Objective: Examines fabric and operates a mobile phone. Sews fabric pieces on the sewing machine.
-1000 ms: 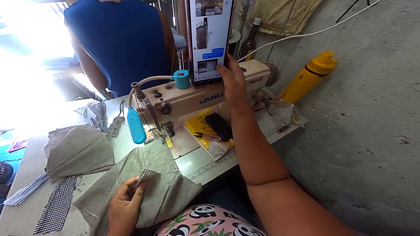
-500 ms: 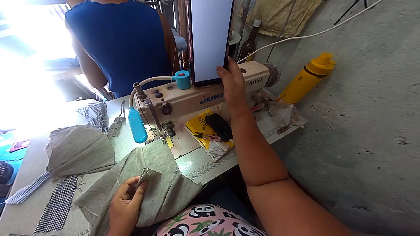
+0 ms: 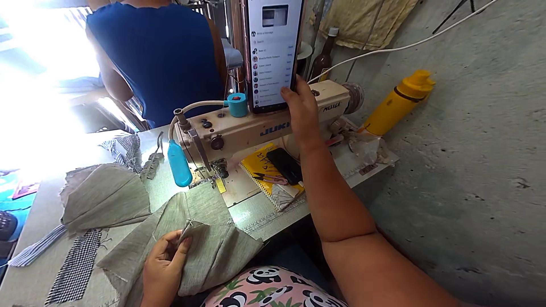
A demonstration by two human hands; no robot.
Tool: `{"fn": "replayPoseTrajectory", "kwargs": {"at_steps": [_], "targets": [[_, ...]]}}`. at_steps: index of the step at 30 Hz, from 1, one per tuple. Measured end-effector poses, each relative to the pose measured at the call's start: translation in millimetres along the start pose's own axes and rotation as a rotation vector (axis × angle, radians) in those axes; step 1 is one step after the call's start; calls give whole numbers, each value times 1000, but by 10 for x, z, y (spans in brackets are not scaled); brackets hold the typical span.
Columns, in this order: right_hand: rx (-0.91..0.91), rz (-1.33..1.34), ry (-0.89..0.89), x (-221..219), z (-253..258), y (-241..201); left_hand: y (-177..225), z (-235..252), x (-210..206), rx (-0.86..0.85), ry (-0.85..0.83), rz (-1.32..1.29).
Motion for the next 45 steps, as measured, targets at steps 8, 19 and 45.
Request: {"fn": "replayPoseTrajectory", "kwargs": {"at_steps": [8, 19, 45], "targets": [[-17, 24, -16, -10, 170, -252, 21, 4, -2, 10, -7, 20], [14, 54, 21, -2, 356, -337, 27, 5, -6, 1, -3, 18], [68, -32, -224, 55, 50, -121, 9, 1, -1, 12, -10, -12]]}}
Point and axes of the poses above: each hand's wrist, its own z-axis towards the middle knuckle, its own x-axis out of the back of the hand, y = z × x, the point moved 10 cm from there along z, towards the middle knuckle
